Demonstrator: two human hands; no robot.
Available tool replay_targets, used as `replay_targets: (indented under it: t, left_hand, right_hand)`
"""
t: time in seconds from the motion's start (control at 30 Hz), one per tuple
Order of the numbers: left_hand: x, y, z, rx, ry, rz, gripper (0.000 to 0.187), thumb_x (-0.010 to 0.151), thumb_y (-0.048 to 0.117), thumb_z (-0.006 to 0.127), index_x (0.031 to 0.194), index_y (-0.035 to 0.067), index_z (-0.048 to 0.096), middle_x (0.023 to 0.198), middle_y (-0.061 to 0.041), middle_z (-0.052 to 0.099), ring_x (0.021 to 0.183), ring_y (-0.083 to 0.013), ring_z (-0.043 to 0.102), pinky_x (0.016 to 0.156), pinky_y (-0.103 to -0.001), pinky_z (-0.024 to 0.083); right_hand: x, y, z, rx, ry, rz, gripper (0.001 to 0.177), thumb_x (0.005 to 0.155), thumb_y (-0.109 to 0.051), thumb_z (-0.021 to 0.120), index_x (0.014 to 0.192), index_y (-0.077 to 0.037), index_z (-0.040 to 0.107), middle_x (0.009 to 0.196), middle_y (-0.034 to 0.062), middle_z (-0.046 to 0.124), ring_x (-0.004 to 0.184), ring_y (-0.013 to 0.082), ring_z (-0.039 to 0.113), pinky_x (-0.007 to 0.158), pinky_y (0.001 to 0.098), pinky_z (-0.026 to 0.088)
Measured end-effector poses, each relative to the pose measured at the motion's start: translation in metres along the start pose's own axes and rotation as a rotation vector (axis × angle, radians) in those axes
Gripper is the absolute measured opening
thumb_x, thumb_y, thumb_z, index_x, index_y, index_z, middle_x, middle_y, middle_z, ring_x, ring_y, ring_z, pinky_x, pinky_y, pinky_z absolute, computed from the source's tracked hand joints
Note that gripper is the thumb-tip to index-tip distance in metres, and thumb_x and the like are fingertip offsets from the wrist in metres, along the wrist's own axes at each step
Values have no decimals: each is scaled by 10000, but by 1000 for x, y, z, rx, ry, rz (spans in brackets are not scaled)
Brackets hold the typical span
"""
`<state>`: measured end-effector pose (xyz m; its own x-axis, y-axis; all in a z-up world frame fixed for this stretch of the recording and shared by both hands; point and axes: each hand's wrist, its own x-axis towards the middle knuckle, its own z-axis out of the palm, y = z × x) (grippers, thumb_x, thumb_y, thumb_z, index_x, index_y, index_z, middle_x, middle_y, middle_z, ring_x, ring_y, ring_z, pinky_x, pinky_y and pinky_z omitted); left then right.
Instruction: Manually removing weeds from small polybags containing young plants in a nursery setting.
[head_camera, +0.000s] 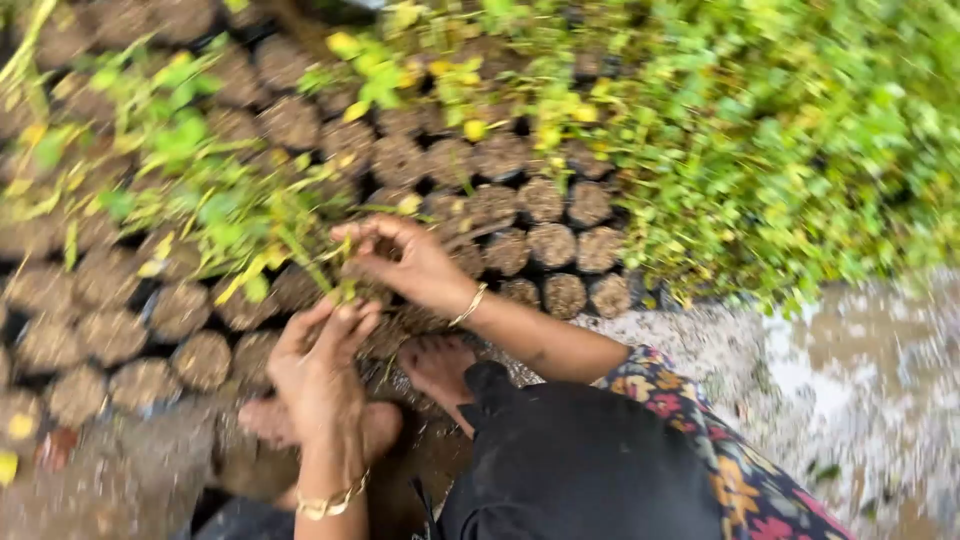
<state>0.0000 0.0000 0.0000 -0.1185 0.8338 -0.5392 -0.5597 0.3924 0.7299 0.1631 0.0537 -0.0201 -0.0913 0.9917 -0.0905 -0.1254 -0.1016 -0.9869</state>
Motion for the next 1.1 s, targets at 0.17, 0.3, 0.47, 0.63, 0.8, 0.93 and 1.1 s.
replay_targets:
  t: [0.17,0.3,0.47,0.63,0.8,0.93,1.1]
  left_hand:
    - [0,7,12,194,60,98,105,941,-82,665,1024,-40,615,917,-177,695,837,-256,759,760,-260,664]
    - [-24,9,51,490,-23,84,60,920,-139,643,970,-105,646,927,-238,689,827,-294,762,719,-286,662]
    - [-15,-20,32,561,-178,89,114,904,-127,678,1018,-134,675,907,-220,717,766,-221,706,698,-255,587]
    - [-18,-17,34,1055,-165,154,315,768,32,791,1070,-55,763,930,-165,772,801,-184,669,743,-274,538]
    - [-18,-41,21,816,-200,117,126,821,-35,715,923,-98,754,813,-119,760,683,-155,697,630,-245,586]
    - [-35,-23,47,937,-136,283,135,777,-15,744,840,77,821,739,-164,754,802,-193,724,645,-406,570]
    - [-30,-29,50,1074,-357,274,179,836,-36,728,977,31,816,905,-168,785,899,-347,763,800,-403,611]
  right_hand:
    - [-41,1,-32,-262,109,-52,162,893,-157,715,1003,-148,595,926,-42,595,747,56,539,675,215,474]
    - [-65,45,-38,-163,-635,343,716,864,-661,471,1334,-138,605,1095,150,739,742,228,733,546,328,608]
    - [-76,37,-41,696,-483,333,337,936,-146,726,1200,-39,546,1044,83,615,808,182,632,697,285,537]
    - [-80,5,-55,921,-648,558,589,1043,-177,561,1553,-137,268,588,208,606,439,326,615,329,424,518]
    - [-82,45,-67,-38,-55,548,553,825,-317,773,1210,42,602,695,24,628,543,72,515,434,208,381]
    - [-81,83,-96,-24,-157,793,995,920,-446,750,1467,156,178,794,151,752,269,64,428,186,259,313]
    - [-106,67,-96,48,91,180,325,792,50,814,1079,12,667,1027,139,752,849,157,720,834,310,627]
